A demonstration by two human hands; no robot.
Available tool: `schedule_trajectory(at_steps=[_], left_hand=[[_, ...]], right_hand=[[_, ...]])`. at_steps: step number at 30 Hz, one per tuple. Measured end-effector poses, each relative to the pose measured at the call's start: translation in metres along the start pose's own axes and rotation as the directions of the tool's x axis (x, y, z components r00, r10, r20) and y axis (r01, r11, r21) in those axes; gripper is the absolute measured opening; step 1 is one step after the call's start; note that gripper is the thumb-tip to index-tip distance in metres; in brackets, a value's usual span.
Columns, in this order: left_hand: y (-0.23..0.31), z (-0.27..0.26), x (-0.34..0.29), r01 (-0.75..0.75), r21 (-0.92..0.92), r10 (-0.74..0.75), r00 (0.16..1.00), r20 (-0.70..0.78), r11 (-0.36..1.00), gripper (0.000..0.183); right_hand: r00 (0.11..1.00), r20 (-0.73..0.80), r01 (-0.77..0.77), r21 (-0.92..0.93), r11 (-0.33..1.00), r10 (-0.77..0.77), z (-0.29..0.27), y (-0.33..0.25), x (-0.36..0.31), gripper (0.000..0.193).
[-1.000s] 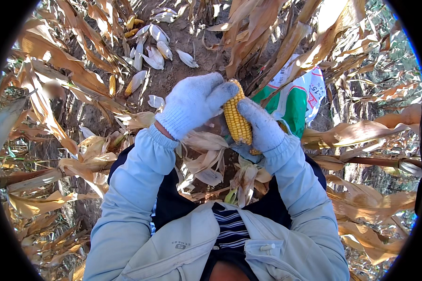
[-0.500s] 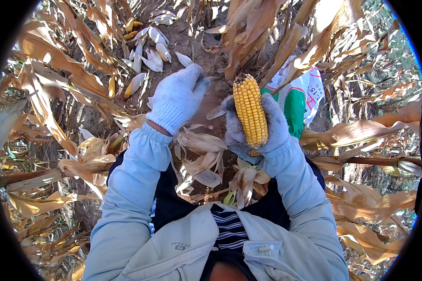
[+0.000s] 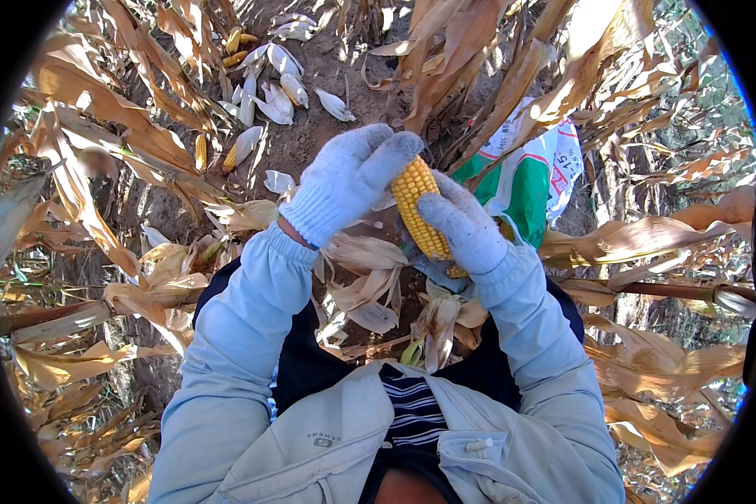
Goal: The person shucks corn cobs by hand in a cornfield. They remove the dried husks from each cob and place the cleaned corn into a nearby sack.
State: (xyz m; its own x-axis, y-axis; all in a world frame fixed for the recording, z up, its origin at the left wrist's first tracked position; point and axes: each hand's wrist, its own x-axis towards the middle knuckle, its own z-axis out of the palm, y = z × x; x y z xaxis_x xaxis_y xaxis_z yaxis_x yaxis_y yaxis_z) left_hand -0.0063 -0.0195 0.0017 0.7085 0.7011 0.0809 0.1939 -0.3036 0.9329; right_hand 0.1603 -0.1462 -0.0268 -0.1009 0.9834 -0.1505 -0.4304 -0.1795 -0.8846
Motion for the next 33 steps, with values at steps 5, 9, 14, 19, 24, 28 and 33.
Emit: schedule_trajectory(at_steps=[5,9,14,19,24,28,33], left_hand=[[0.001,0.003,0.001,0.172,-0.25,-0.16,0.985,0.069,0.953,0.058],[0.001,0.0,0.0,0.17,0.024,-0.172,0.98,0.099,0.985,0.06],[-0.006,-0.007,-0.001,0.047,-0.023,-0.045,0.993,0.107,0.999,0.057],[-0.003,-0.021,-0.005,0.116,-0.367,-0.112,0.993,0.032,0.923,0.048],[-0.003,-0.009,-0.005,-0.044,-0.049,0.043,0.999,-0.015,0.998,0.044],[0.009,-0.002,-0.008,-0.139,0.482,0.151,0.988,0.014,0.865,0.041],[0.001,0.001,-0.007,-0.171,0.368,0.206,0.977,-0.058,0.914,0.033]], right_hand=[[0.999,-0.032,0.008,-0.097,0.995,-0.012,0.001,0.001,-0.001,0.072],[0.997,-0.078,0.009,-0.109,0.994,-0.017,0.001,0.0,-0.001,0.069],[0.995,-0.056,0.081,-0.071,0.994,-0.085,-0.003,0.0,0.001,0.068],[0.998,-0.039,0.053,-0.106,0.993,-0.057,-0.003,-0.004,0.0,0.069],[0.995,-0.076,0.05,-0.101,0.994,-0.058,0.002,-0.001,-0.001,0.064],[0.993,-0.101,0.045,-0.209,0.977,-0.068,-0.003,0.003,0.0,0.06],[0.988,-0.153,0.008,-0.193,0.981,-0.038,-0.004,0.009,0.004,0.06]])
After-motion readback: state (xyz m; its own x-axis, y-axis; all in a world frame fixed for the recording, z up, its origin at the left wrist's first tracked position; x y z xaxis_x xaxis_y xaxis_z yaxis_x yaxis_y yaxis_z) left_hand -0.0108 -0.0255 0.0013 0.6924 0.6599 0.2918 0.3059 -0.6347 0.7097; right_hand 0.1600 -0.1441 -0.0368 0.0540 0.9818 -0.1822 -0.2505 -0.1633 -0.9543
